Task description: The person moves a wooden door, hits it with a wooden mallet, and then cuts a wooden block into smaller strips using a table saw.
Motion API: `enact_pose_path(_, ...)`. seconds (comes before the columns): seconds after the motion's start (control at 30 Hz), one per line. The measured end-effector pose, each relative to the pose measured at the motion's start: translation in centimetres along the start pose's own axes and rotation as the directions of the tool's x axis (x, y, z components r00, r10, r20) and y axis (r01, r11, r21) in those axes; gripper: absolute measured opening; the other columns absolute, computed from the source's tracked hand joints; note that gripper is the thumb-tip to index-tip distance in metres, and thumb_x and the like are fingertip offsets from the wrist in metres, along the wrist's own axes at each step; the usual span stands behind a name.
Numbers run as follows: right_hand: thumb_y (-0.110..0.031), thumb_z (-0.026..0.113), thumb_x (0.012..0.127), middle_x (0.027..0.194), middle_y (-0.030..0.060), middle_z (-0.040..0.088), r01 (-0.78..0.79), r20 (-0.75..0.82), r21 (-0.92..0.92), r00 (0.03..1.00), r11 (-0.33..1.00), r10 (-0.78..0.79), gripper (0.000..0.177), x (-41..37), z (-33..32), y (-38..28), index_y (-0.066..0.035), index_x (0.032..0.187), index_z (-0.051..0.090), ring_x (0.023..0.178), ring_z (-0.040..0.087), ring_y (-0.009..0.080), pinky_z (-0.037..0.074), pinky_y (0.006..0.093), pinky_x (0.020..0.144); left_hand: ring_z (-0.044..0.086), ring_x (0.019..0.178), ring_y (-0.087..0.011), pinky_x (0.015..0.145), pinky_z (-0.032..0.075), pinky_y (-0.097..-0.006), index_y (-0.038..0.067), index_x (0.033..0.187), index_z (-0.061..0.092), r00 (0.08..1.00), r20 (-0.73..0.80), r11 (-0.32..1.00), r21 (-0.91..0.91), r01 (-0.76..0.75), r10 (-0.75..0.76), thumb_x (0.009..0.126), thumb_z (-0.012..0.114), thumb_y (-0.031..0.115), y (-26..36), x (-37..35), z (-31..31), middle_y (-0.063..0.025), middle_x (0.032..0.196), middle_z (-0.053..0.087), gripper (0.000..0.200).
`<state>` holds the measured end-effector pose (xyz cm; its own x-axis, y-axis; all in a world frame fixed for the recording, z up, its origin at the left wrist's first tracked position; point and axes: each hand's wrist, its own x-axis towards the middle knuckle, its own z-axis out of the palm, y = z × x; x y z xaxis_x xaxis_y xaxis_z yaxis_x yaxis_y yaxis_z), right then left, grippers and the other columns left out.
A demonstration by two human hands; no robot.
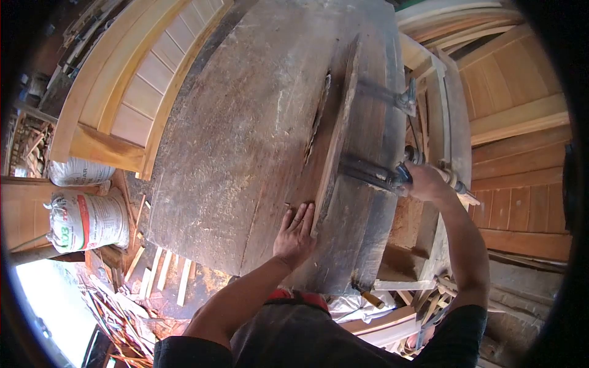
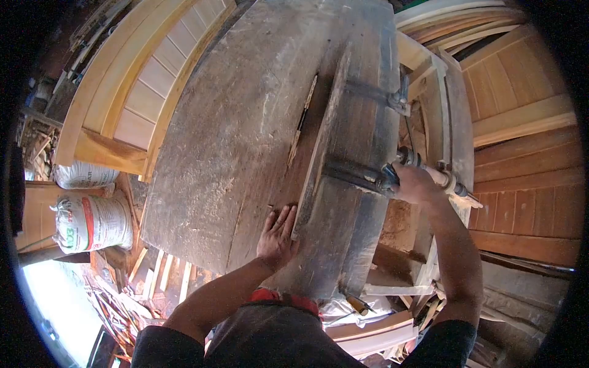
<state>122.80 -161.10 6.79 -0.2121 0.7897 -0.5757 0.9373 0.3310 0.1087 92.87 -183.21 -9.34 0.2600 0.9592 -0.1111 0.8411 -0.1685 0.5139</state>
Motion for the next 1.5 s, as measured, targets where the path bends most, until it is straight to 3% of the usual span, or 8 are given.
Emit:
enact_pose_path(0.33, -0.011, 0.078, 0.081, 0.102, 0.0196, 0.072, 0.137, -0.146, -0.083, 0.978, 0.987, -0.148, 0.042, -0.2, 1.3, 0.6, -0.008, 0.118, 0.061, 0.103, 0.069, 0.0398, 0.053, 0.0500, 0.090, 0.026, 0.157, -0.0250, 0.129, 0.013, -0.0520, 0.002, 0.163, 0.020, 0.999, -0.035, 0.999, -0.050, -0.003, 0.002, 0.094, 0.062, 0.028, -0.3, -0.1, 0.5, -0.0119, 0.168, 0.030, 0.085)
enact_pose_path(0.63, -0.011, 0.078, 0.084, 0.108, 0.0176, 0.071, 0.095, -0.011, -0.146, 0.995, 0.985, -0.097, 0.048, -0.6, -0.3, -0.9, -0.010, 0.129, 0.062, 0.109, 0.068, 0.0353, 0.052, 0.0481, 0.097, 0.024, 0.158, -0.0232, 0.129, 0.013, -0.0531, 0.002, 0.161, 0.025, 1.000, -0.004, 1.000, -0.021, 0.018, -0.018, 0.093, 0.062, 0.030, 0.0, 0.1, 0.1, -0.0104, 0.169, 0.030, 0.082)
enact_pose_path(0.73, -0.010, 0.079, 0.077, 0.100, 0.0189, 0.072, 0.153, -0.162, -0.158, 0.971, 0.976, -0.178, 0.040, -0.2, 1.1, 0.2, -0.008, 0.115, 0.065, 0.100, 0.070, 0.0385, 0.054, 0.0488, 0.089, 0.025, 0.157, -0.0236, 0.129, 0.014, -0.0530, 0.002, 0.162, 0.023, 1.000, -0.025, 1.000, -0.010, 0.006, -0.007, 0.092, 0.063, 0.029, 0.0, 0.1, 0.3, -0.0109, 0.168, 0.031, 0.085)
enact_pose_path(1.13, -0.017, 0.080, 0.083, 0.107, 0.0181, 0.073, 0.098, -0.178, -0.211, 0.974, 0.973, -0.137, 0.037, -1.1, 0.5, -0.7, -0.007, 0.116, 0.067, 0.107, 0.068, 0.0372, 0.052, 0.0481, 0.096, 0.030, 0.155, -0.0259, 0.128, 0.017, -0.0541, 0.002, 0.162, 0.021, 0.996, -0.090, 1.000, -0.015, -0.023, 0.022, 0.091, 0.066, 0.027, -0.3, 0.0, 0.8, -0.0127, 0.166, 0.035, 0.088)
enact_pose_path(1.23, -0.020, 0.080, 0.086, 0.109, 0.0198, 0.072, -0.023, -0.095, -0.138, 0.995, 0.990, 0.010, 0.036, -1.2, -0.9, -2.1, -0.004, 0.116, 0.068, 0.109, 0.068, 0.0359, 0.053, 0.0453, 0.094, 0.031, 0.155, -0.0261, 0.127, 0.018, -0.0542, 0.002, 0.162, 0.021, 0.996, -0.089, 1.000, -0.011, -0.024, 0.023, 0.092, 0.066, 0.028, -0.3, -0.1, 0.8, -0.0128, 0.165, 0.035, 0.088)
enact_pose_path(1.33, -0.023, 0.081, 0.086, 0.118, 0.0168, 0.071, -0.360, 0.220, 0.330, 0.928, 0.873, 0.299, 0.053, 0.3, -1.7, -1.0, -0.003, 0.132, 0.063, 0.107, 0.071, 0.0309, 0.055, 0.0389, 0.094, 0.030, 0.156, -0.0254, 0.128, 0.017, -0.0541, 0.002, 0.162, 0.021, 0.997, -0.080, 1.000, 0.000, -0.021, 0.021, 0.093, 0.065, 0.029, -0.3, -0.2, 1.0, -0.0124, 0.166, 0.035, 0.087)
enact_pose_path(1.43, -0.023, 0.081, 0.088, 0.107, 0.0129, 0.075, -0.259, 0.036, 0.426, 0.962, 0.867, 0.270, 0.059, 2.1, 1.8, 3.1, 0.000, 0.137, 0.058, 0.108, 0.071, 0.0242, 0.055, 0.0337, 0.093, 0.028, 0.156, -0.0239, 0.128, 0.016, -0.0537, 0.002, 0.163, 0.021, 0.998, -0.060, 1.000, -0.011, 0.000, -0.001, 0.094, 0.065, 0.030, -0.3, 0.0, 0.7, -0.0114, 0.166, 0.034, 0.086)
enact_pose_path(1.5, -0.021, 0.080, 0.089, 0.103, 0.0101, 0.075, 0.033, -0.069, 0.772, 0.997, 0.634, 0.032, 0.062, 2.9, 4.2, 3.7, 0.001, 0.141, 0.054, 0.103, 0.071, 0.0211, 0.055, 0.0317, 0.090, 0.027, 0.157, -0.0232, 0.129, 0.015, -0.0534, 0.003, 0.163, 0.021, 1.000, -0.029, 1.000, -0.001, 0.008, -0.009, 0.095, 0.065, 0.031, -0.1, 0.0, 0.7, -0.0108, 0.167, 0.033, 0.085)
